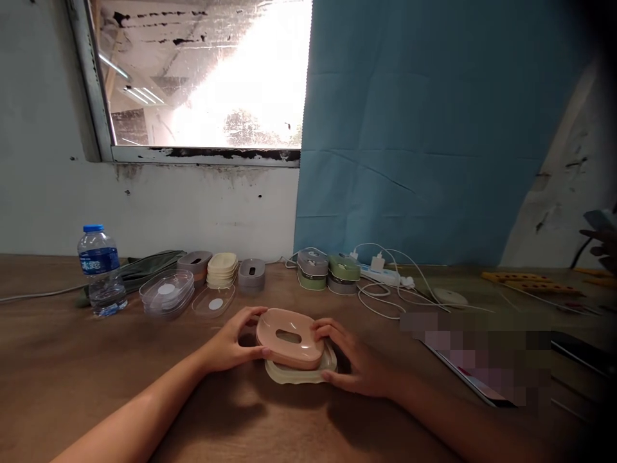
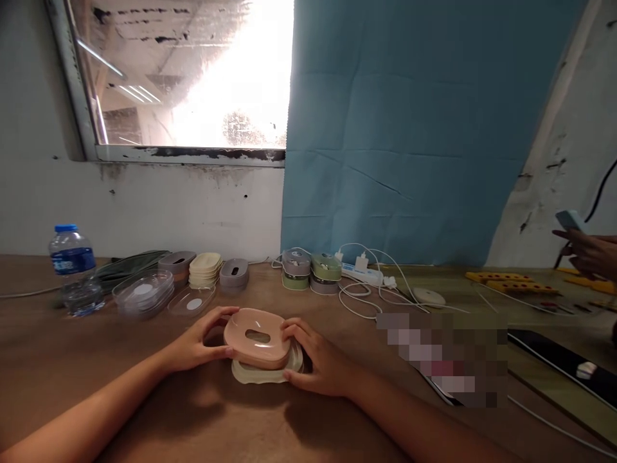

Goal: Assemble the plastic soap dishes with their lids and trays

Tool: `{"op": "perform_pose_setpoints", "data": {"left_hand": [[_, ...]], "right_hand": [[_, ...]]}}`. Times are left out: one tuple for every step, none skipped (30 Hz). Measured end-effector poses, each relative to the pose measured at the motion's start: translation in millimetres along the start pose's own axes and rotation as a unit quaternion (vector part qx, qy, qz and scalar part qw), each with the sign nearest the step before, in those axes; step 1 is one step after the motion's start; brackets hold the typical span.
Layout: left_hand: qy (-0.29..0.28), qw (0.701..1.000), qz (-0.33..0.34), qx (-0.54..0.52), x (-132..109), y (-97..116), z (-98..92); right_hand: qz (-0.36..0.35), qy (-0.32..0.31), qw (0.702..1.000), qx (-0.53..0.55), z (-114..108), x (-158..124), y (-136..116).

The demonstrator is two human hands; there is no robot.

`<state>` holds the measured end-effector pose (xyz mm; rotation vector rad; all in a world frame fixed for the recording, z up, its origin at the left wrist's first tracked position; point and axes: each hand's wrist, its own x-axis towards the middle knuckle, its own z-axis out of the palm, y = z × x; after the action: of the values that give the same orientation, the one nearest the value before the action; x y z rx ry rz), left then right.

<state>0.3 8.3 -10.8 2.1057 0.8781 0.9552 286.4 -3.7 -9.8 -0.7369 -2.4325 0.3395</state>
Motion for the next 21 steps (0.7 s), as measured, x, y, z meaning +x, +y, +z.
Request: {"op": "perform_pose_setpoints", "data": {"left_hand": [[-0.003,1.0,0.006,0.013,0,1,0.2],[-0.006,1.0,0.012,0.025,0,3,0.9],[-0.008,0.999,0.017,0.035,0,5,2.1],[-0.01,0.999,0.021,0.043,0,7,3.6],[-0.008,0.998,0.025,0.049,1,10,5.4],[-0.003,0.998,0.029,0.052,1,12,7.3],[0.004,0.998,0.032,0.053,1,14,9.2],[0.013,0.998,0.035,0.052,2,16,11.0],[0.021,0.998,0.036,0.05,2,17,12.9],[0.026,0.998,0.034,0.05,2,19,14.7],[0.03,0.998,0.028,0.051,2,20,16.7],[0.03,0.998,0.015,0.056,2,21,18.7],[0.027,0.998,-0.003,0.064,3,22,20.6],[0.021,0.997,-0.025,0.074,3,23,22.4],[0.011,0.995,-0.046,0.083,3,23,23.8],[-0.001,0.994,-0.062,0.092,3,24,24.8],[-0.013,0.992,-0.073,0.099,3,24,25.3],[-0.023,0.991,-0.078,0.104,2,24,25.2],[-0.031,0.991,-0.079,0.107,2,24,24.8],[-0.037,0.99,-0.079,0.11,2,24,24.1],[-0.043,0.99,-0.079,0.113,1,24,23.5]], "right_hand": [[0.007,-0.003,1.0,0.002,1,0,-1],[0.013,-0.006,1.0,0.004,2,-1,-2],[0.02,-0.006,1.0,0.006,4,-1,-2],[0.028,-0.002,1.0,0.007,5,-2,-2],[0.037,0.006,0.999,0.008,6,-2,-2],[0.045,0.019,0.999,0.009,7,-2,-1],[0.051,0.034,0.998,0.008,8,-2,-1],[0.053,0.048,0.997,0.006,8,-2,0],[0.052,0.064,0.997,0.005,7,-2,1],[0.048,0.077,0.996,0.005,7,-3,2],[0.044,0.084,0.995,0.01,6,-3,3],[0.043,0.083,0.995,0.018,5,-3,3],[0.043,0.072,0.996,0.029,4,-4,4],[0.047,0.05,0.997,0.04,3,-4,5],[0.052,0.022,0.997,0.05,2,-5,6],[0.057,-0.009,0.997,0.056,2,-5,7],[0.062,-0.036,0.996,0.059,1,-6,7],[0.064,-0.057,0.995,0.059,1,-6,8],[0.065,-0.072,0.994,0.057,0,-7,8],[0.064,-0.085,0.993,0.052,-1,-7,8],[0.063,-0.099,0.992,0.044,-2,-7,7]]}}
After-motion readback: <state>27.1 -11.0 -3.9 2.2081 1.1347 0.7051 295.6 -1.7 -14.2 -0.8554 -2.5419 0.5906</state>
